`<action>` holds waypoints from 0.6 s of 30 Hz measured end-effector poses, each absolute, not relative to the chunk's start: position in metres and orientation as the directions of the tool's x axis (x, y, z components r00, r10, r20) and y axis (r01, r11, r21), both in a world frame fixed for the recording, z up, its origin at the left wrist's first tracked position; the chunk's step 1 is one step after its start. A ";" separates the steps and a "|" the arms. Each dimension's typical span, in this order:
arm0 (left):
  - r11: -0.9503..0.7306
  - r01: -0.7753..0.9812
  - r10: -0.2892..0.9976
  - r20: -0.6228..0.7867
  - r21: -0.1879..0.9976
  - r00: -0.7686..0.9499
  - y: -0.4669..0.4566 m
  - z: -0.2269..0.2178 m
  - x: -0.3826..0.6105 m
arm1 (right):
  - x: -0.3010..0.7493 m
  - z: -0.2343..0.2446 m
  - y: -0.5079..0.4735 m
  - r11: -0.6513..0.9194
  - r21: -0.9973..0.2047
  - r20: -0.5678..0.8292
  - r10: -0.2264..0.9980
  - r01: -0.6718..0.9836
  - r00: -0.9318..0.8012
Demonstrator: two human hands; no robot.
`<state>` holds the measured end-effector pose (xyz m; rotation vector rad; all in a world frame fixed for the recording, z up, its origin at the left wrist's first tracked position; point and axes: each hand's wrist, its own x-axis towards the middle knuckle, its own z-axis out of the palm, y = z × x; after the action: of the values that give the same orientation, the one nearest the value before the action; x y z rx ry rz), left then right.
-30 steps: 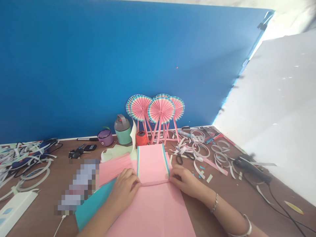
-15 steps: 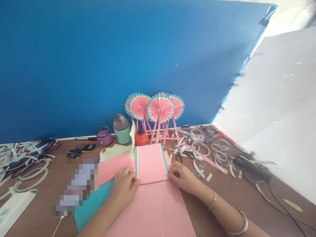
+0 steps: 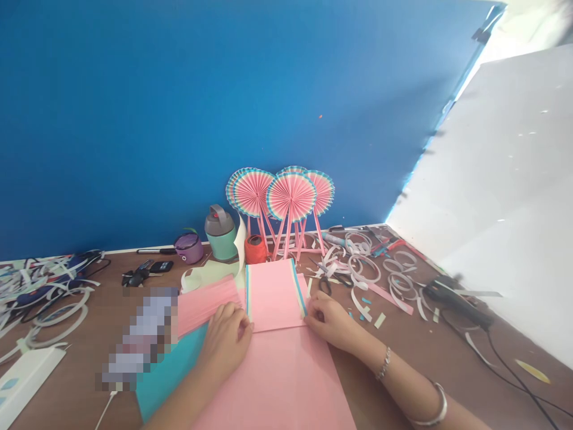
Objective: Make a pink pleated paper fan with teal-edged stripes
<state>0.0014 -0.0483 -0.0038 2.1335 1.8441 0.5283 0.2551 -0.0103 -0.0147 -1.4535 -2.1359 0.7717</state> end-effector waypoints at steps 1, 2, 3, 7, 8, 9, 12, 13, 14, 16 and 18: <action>-0.151 0.891 0.988 0.096 0.428 0.121 -0.048 -0.004 0.002 | 0.255 -0.015 -0.010 0.286 -0.663 0.046 0.938 0.691 -0.344; -0.150 0.893 0.988 0.095 0.425 0.121 -0.048 -0.004 0.002 | 0.254 -0.014 -0.011 0.281 -0.663 0.045 0.940 0.694 -0.338; -0.151 0.894 0.988 0.094 0.422 0.122 -0.049 -0.004 0.002 | 0.254 -0.014 -0.011 0.277 -0.663 0.043 0.942 0.695 -0.334; -0.154 0.900 0.987 0.100 0.407 0.124 -0.049 -0.004 0.003 | 0.254 -0.015 -0.011 0.279 -0.662 0.046 0.942 0.695 -0.333; -0.156 0.903 0.987 0.101 0.400 0.126 -0.048 -0.005 0.003 | 0.254 -0.015 -0.011 0.283 -0.663 0.051 0.941 0.693 -0.336; -0.158 0.906 0.986 0.102 0.393 0.129 -0.048 -0.005 0.003 | 0.254 -0.015 -0.011 0.288 -0.664 0.057 0.940 0.690 -0.337; -0.161 0.915 0.986 0.107 0.369 0.131 -0.049 -0.005 0.004 | 0.253 -0.017 -0.011 0.298 -0.653 0.064 0.938 0.696 -0.342; -0.164 0.918 0.985 0.113 0.362 0.132 -0.050 -0.004 0.004 | 0.253 -0.017 -0.011 0.301 -0.643 0.063 0.937 0.704 -0.343; -0.175 0.918 0.982 0.123 0.355 0.140 -0.051 -0.004 0.005 | 0.252 -0.017 -0.011 0.305 -0.629 0.063 0.937 0.715 -0.345; -0.229 0.913 0.970 0.153 0.337 0.187 -0.052 -0.003 0.006 | 0.252 -0.015 -0.013 0.317 -0.590 0.073 0.937 0.743 -0.342; -0.307 0.904 0.948 0.184 0.296 0.262 -0.053 -0.004 0.007 | 0.251 -0.013 -0.017 0.336 -0.539 0.108 0.937 0.773 -0.333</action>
<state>0.0070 -0.0530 -0.0041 2.3877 1.7647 0.4962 0.2507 -0.0166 -0.0132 -1.5057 -2.2062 0.5590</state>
